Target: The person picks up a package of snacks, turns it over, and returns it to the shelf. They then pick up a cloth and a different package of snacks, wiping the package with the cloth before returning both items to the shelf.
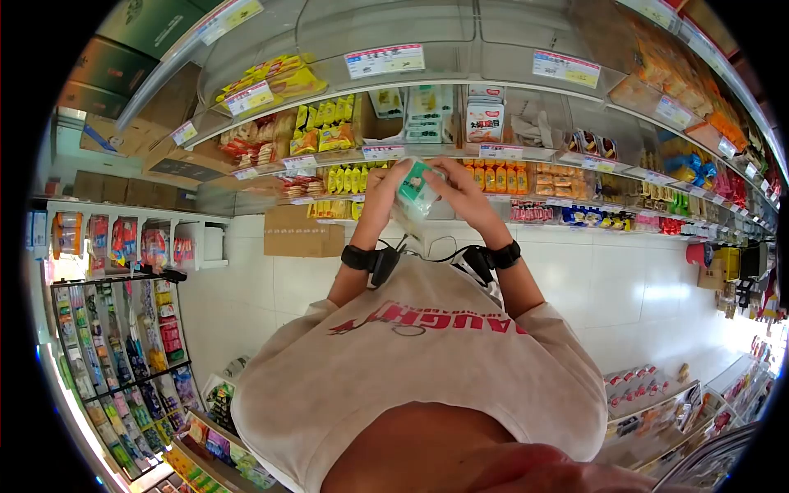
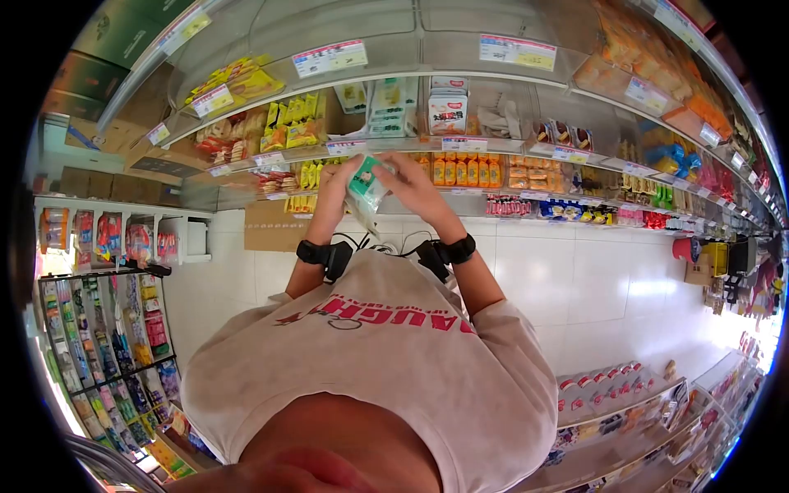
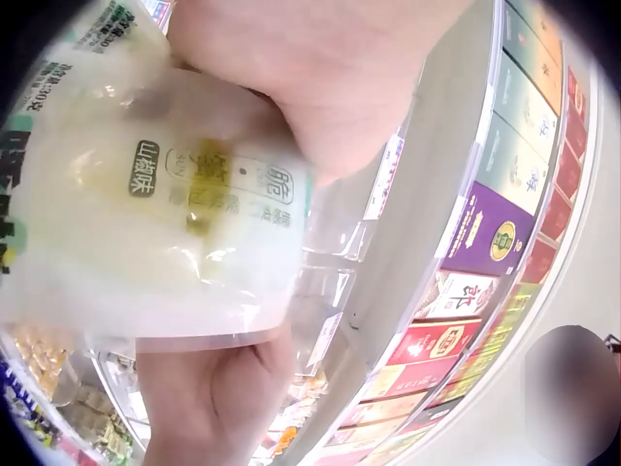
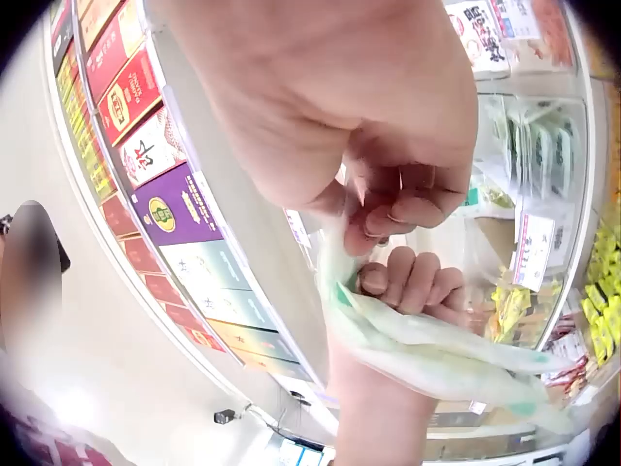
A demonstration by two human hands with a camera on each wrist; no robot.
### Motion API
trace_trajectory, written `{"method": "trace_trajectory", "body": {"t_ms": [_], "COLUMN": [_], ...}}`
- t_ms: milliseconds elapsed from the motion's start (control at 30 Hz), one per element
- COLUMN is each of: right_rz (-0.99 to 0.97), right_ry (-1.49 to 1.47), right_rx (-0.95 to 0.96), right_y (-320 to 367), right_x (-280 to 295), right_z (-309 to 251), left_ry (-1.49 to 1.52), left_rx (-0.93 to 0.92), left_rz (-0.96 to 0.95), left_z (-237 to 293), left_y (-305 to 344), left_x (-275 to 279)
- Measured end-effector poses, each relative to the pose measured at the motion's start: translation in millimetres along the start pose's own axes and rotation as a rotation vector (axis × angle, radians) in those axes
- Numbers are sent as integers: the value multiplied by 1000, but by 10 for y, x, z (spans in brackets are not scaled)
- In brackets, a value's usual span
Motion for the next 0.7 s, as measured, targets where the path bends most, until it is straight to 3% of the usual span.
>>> {"method": "trace_trajectory", "body": {"t_ms": [100,200,300,400,600,700], "right_rz": [-2,-41,-37,-11,-62,-27], "right_ry": [-57,-3,-35,-103,-308,-280], "right_rx": [-16,-46,-69,-144,-259,-205], "right_y": [-119,-240,-370,-446,-643,-720], "right_x": [-186,-359,-524,-782,-1246,-1324], "right_z": [-89,-36,226,257,125,74], "left_ry": [235,245,46,32,457,527], "left_rx": [179,280,87,89,267,190], "left_rz": [-80,-196,-294,-419,-580,-702], "left_z": [21,27,218,279,7,381], "left_y": [31,113,257,332,359,499], "left_x": [117,329,491,743,1041,1079]}}
Point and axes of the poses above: each hand's wrist, its own y-axis away from the middle knuckle, its own x-axis out of the back of the hand, z = x × y, the point moved 6 cm from there along -y, towards the middle knuckle, and after that the axes turned 6 degrees about x, right-handed, at the moved point
